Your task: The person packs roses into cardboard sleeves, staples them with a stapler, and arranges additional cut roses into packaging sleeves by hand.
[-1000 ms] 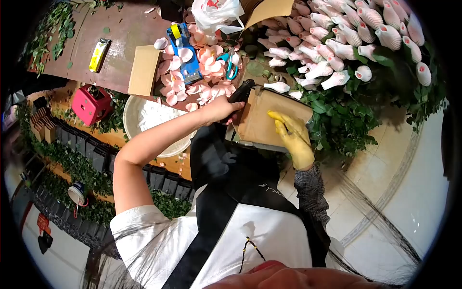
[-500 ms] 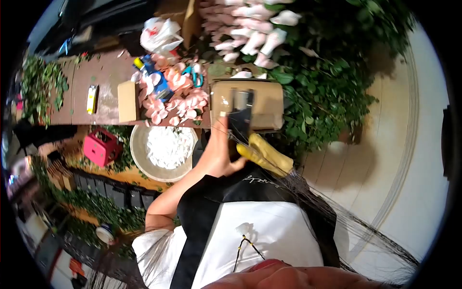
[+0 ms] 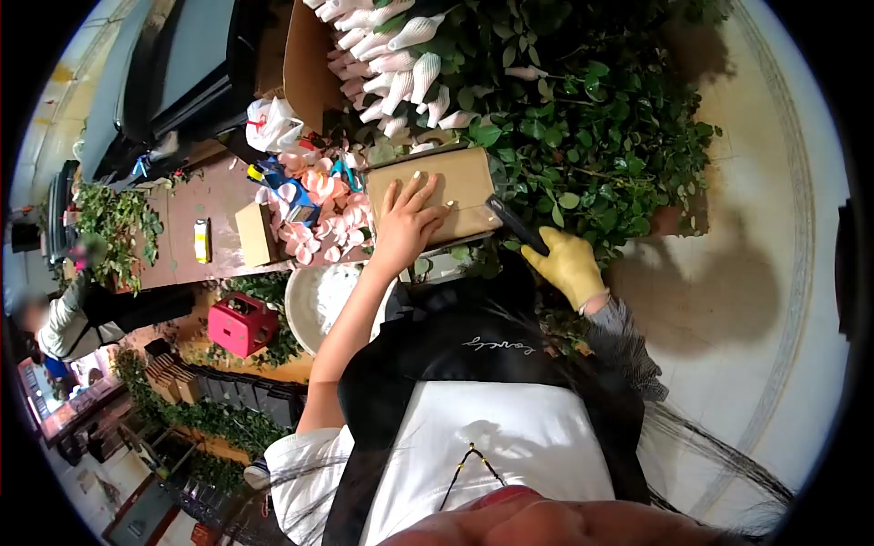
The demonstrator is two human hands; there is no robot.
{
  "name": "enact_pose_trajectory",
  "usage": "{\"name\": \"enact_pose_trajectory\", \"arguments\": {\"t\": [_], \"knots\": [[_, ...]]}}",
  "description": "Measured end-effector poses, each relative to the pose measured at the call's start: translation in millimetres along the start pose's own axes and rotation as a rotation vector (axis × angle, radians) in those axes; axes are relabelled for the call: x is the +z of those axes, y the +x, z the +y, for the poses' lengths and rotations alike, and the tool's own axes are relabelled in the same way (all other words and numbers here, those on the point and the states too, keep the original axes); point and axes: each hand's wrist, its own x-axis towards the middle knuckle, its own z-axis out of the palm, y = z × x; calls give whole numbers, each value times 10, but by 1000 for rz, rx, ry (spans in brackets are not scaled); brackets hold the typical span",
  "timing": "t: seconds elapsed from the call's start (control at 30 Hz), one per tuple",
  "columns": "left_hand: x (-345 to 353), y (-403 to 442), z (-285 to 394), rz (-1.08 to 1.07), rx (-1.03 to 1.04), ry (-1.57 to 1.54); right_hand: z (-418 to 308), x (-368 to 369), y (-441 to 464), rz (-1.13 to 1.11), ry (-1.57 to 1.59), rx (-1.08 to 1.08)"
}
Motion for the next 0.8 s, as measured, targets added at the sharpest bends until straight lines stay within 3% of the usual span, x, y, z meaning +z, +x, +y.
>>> {"name": "enact_pose_trajectory", "arguments": {"t": [0.03,0.07,0.1,0.17,0.2,0.23,0.3,0.37,0.5,0.57,0.63,0.7,0.8], "knots": [[4,29,-12,23,-12,-43,78,32,132,22,135,-37],[20,26,-9,41,-27,-90,194,129,332,-243,558,130],[29,13,-5,37,-24,-79,388,221,519,-446,685,86],[28,31,-23,33,-27,-84,560,265,722,-733,793,25],[25,40,-28,32,-34,-89,529,181,777,-818,684,-105],[15,40,-13,23,-37,-101,489,134,804,-831,508,-86],[4,37,7,41,-46,-122,537,147,820,-760,473,-178],[6,38,-3,34,-38,-105,861,605,984,-797,681,-244],[-42,48,26,-16,-55,-102,777,472,988,-684,61,-279],[-69,53,46,-47,-31,-72,688,384,825,-661,399,-133],[-112,70,55,-79,-18,-55,646,448,802,-684,558,-211],[-121,80,99,-86,-19,-53,563,452,622,-814,1317,-4],[-115,125,126,-72,20,44,533,714,665,-663,1096,53]]}}
